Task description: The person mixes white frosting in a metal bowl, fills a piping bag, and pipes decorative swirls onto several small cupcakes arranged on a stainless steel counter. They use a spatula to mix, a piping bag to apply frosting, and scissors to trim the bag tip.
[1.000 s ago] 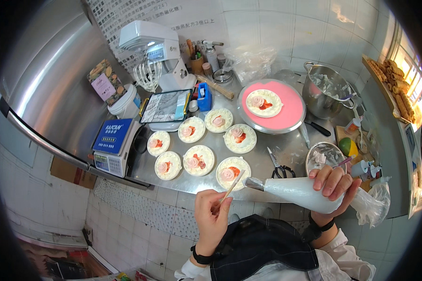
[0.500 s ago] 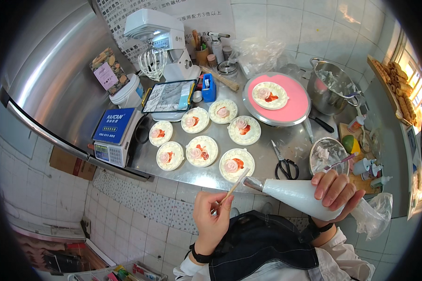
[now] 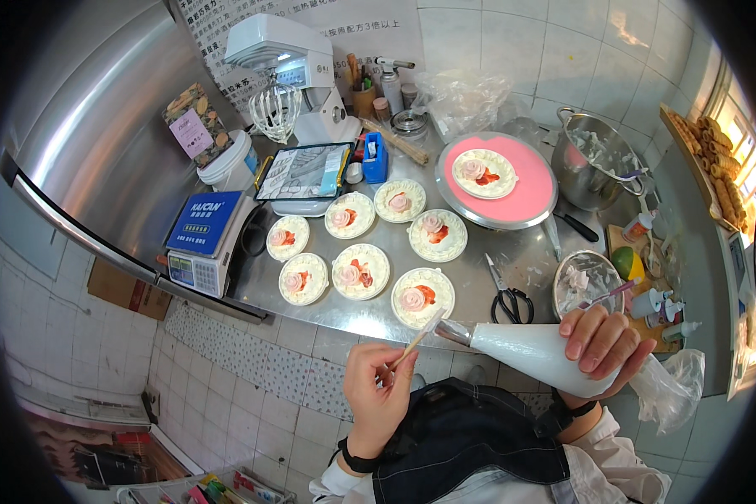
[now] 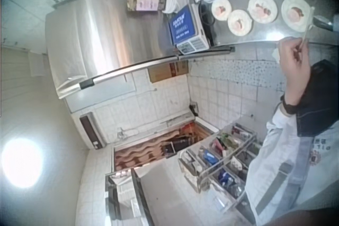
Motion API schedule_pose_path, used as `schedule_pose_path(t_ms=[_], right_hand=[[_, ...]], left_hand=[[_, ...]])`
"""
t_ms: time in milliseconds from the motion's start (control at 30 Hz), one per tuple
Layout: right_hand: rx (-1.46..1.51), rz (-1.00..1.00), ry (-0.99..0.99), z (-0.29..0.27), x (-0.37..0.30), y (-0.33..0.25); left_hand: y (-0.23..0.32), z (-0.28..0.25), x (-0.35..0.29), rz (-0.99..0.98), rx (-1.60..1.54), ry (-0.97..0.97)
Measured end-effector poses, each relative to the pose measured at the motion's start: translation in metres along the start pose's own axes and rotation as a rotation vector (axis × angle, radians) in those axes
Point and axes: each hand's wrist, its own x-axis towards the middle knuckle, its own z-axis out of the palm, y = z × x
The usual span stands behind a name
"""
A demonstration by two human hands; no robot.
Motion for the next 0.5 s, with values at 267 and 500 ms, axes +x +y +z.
schedule_pose_path(t_ms=[267, 500], right_hand=[[0.029, -0.025, 0.003, 0.001, 0.007, 0.002], [0.047, -0.041, 0.022, 0.001, 0.017, 0.001]], left_hand=[[0.001, 0.003, 0.001, 0.008, -0.008, 0.043], [0.005, 0.005, 0.003, 0.021, 0.016, 0.062]])
